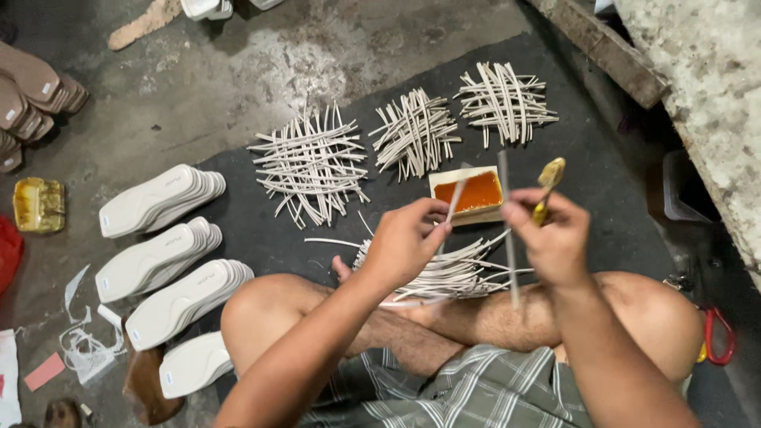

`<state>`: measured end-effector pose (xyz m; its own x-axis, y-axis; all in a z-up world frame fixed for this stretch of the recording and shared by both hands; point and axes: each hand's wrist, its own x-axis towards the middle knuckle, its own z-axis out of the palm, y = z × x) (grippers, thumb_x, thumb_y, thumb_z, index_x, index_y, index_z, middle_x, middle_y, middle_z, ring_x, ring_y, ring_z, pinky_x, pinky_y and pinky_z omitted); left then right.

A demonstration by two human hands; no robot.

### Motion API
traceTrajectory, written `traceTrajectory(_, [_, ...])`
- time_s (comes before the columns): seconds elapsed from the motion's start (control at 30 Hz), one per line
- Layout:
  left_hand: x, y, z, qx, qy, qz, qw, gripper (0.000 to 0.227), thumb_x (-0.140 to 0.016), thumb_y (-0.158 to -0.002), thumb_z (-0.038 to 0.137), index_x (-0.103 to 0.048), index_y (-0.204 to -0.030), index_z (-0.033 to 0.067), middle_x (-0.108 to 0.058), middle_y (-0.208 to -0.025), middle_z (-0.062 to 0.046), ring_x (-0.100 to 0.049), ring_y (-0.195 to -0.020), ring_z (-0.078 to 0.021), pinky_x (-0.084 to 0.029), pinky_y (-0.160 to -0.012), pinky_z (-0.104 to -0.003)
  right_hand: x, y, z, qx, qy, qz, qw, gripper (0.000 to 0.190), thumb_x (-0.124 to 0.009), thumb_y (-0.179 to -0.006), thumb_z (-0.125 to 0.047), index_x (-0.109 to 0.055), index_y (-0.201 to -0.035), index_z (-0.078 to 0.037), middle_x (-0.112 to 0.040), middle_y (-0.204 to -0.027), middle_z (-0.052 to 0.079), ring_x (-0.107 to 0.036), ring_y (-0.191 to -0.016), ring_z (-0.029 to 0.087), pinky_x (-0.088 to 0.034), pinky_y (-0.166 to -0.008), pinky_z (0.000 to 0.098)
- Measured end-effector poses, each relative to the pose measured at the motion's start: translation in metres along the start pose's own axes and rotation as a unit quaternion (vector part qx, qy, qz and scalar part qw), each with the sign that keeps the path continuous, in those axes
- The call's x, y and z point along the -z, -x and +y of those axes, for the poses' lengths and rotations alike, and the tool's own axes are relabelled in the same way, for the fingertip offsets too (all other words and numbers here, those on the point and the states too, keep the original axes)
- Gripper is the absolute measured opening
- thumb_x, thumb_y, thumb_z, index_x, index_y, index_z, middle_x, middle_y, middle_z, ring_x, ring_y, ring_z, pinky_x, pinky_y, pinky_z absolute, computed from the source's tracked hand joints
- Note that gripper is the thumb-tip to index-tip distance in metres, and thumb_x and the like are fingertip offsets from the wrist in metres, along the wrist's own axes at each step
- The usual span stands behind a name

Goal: The person sits on the floor and repeatedly picks up thin white strips, applies an orange adhesive to them using a brush, and places them into a pile. The person occasionally moves stacks of white shoe insoles to the side to clear space.

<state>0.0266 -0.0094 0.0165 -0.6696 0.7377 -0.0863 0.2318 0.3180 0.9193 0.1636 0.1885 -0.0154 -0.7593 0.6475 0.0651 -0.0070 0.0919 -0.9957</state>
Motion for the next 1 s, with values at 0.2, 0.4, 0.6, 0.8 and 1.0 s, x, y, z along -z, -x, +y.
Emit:
traceTrajectory(0.2, [0.005,-0.003,0.001,0.125,0.322,-0.023,0.938,0.029,-0.076,-0.091,0.012,-0.067,-0.116,-0.0006,-0.074,-0.103,-0.009,-0.071,-0.088,-0.0104,-0.059,-0.074,-0.024,-0.039,0.017,-0.016,-0.105,-0.094,-0.056,0.988,0.016,-0.076,-0.091,-0.003,-0.075,-0.105,0.003,-0.075,-0.095,0.005,-0.067,-0.084,0.009,-0.054,-0.077,0.0246])
traceTrajectory(0.4, [0.001,0.003,0.0,0.125,0.328,-0.055,0.935,0.031,-0.08,-0.086,0.006,-0.067,-0.113,-0.0031,-0.075,-0.1,-0.011,-0.073,-0.089,-0.0111,-0.061,-0.078,-0.023,-0.037,0.021,-0.018,-0.123,-0.12,-0.061,0.983,0.015,-0.077,-0.089,0.0,-0.073,-0.103,0.004,-0.074,-0.093,0.006,-0.069,-0.083,0.011,-0.057,-0.076,0.0252])
traceTrajectory(0.6, [0.005,0.005,0.004,0.121,0.303,-0.084,0.942,0.027,-0.081,-0.087,0.006,-0.067,-0.106,-0.0042,-0.075,-0.095,-0.01,-0.072,-0.086,-0.0111,-0.06,-0.076,-0.023,-0.035,0.021,-0.012,-0.141,-0.136,-0.063,0.979,0.017,-0.078,-0.088,0.002,-0.071,-0.103,0.004,-0.073,-0.092,0.007,-0.07,-0.081,0.011,-0.058,-0.074,0.0253])
traceTrajectory(0.8, [0.007,0.006,0.005,0.101,0.33,-0.094,0.934,0.039,-0.078,-0.088,0.008,-0.057,-0.12,0.0031,-0.069,-0.097,-0.006,-0.071,-0.086,-0.0092,-0.059,-0.076,-0.022,-0.038,0.025,-0.016,-0.108,-0.074,-0.077,0.988,0.017,-0.077,-0.089,0.003,-0.071,-0.105,0.004,-0.074,-0.093,0.007,-0.07,-0.083,0.011,-0.058,-0.074,0.0243])
traceTrajectory(1.0, [0.001,0.003,0.003,0.127,0.339,-0.056,0.93,0.025,-0.07,-0.097,0.018,-0.066,-0.114,0.0005,-0.071,-0.1,-0.003,-0.07,-0.082,-0.0088,-0.057,-0.067,-0.023,-0.039,0.027,-0.025,-0.115,-0.078,-0.083,0.987,0.018,-0.076,-0.088,0.004,-0.07,-0.105,0.003,-0.073,-0.094,0.007,-0.07,-0.085,0.01,-0.059,-0.076,0.0238])
